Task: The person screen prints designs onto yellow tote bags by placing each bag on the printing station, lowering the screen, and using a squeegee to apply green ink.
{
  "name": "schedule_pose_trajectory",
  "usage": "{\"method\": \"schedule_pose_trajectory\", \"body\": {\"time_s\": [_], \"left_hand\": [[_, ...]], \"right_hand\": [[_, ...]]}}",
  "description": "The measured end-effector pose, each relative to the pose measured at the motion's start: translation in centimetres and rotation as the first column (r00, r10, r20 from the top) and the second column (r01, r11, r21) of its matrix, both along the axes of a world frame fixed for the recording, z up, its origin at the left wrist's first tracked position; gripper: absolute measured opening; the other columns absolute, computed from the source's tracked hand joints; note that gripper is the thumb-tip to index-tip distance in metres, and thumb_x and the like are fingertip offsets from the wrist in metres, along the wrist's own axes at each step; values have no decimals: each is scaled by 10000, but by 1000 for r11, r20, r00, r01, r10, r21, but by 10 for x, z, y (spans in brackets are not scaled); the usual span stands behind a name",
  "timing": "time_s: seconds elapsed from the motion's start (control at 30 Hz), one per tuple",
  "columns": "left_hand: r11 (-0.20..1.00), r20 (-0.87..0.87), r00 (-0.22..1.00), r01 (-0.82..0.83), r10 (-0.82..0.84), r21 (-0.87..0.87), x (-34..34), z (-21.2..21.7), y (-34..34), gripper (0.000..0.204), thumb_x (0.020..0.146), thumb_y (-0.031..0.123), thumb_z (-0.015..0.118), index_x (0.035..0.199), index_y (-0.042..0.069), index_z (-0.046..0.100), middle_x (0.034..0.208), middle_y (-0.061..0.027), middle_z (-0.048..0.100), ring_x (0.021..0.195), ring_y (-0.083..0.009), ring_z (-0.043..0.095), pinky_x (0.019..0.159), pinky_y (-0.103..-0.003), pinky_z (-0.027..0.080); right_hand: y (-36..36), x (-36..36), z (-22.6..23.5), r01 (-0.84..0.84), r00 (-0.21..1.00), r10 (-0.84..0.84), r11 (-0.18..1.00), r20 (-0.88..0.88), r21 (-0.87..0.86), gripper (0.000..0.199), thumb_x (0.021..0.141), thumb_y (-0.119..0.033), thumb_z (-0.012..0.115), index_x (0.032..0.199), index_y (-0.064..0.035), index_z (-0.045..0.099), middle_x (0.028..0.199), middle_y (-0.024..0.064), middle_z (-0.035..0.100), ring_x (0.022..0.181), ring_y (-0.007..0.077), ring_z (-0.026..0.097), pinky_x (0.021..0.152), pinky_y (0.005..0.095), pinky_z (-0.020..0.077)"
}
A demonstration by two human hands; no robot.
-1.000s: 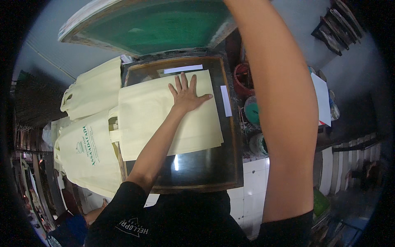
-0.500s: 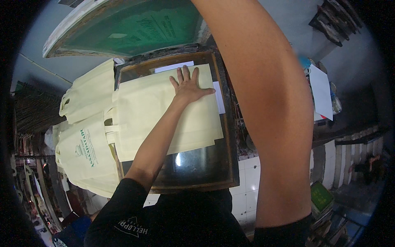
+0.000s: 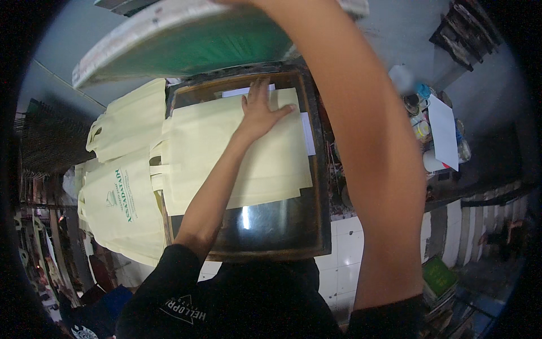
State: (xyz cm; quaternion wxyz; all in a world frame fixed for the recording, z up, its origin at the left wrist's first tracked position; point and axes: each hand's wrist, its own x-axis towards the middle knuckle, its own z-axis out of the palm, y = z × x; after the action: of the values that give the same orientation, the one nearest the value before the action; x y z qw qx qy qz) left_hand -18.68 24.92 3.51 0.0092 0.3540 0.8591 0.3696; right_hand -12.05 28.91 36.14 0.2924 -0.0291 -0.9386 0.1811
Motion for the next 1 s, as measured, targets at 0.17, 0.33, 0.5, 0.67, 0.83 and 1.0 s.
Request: {"method": "schedule_pose_trajectory", "body": {"time_s": [0.17,0.33,0.5,0.67,0.83,1.0], "left_hand": [[679,394,798,26,-457,734,67,89,-139,478,984,233,686,1321,-88,575,1183,-184,711,1132,-259,684,1006,-354,515],[774,768,513,-276,-383,570,149,29,-251,235,990,148,656,1031,-83,674,860,-217,744,735,-266,730,705,-394,602],[823,897,336,-393,-287,410,179,-39,-261,268,1006,212,653,1018,-52,701,916,-185,752,753,-203,721,714,-319,567],[862,911,316,-344,-266,371,173,-41,-265,283,1009,235,648,1014,-44,693,905,-168,745,732,-200,719,699,-307,557],[846,923,269,-390,-274,364,178,-49,-265,249,997,198,657,1016,-50,675,869,-166,733,708,-208,717,679,-313,564],[833,917,262,-398,-299,385,179,-48,-266,212,989,157,658,1017,-53,668,861,-172,729,703,-219,719,667,-325,570]], "right_hand": [[0,54,-86,-80,982,113,976,-154,202,184,948,-186,667,1033,-35,726,838,176,693,696,361,665,644,420,500],[-51,133,-212,-231,973,231,972,9,-36,301,906,-64,700,1199,-15,655,1123,182,725,1004,353,720,881,418,582],[-62,135,-299,-283,950,260,951,174,123,190,946,-152,627,1090,-29,638,1074,176,716,943,339,715,779,445,573],[-53,120,-270,-274,889,261,962,375,-20,138,961,-177,608,979,-40,609,990,160,712,896,318,715,720,444,570],[-76,155,-268,-302,840,289,952,460,-47,194,904,-160,679,1064,-51,661,965,158,730,848,321,723,692,423,568],[-77,141,-304,-300,939,258,938,226,175,224,835,-69,629,1058,-52,626,983,140,722,893,295,729,713,422,589]]}}
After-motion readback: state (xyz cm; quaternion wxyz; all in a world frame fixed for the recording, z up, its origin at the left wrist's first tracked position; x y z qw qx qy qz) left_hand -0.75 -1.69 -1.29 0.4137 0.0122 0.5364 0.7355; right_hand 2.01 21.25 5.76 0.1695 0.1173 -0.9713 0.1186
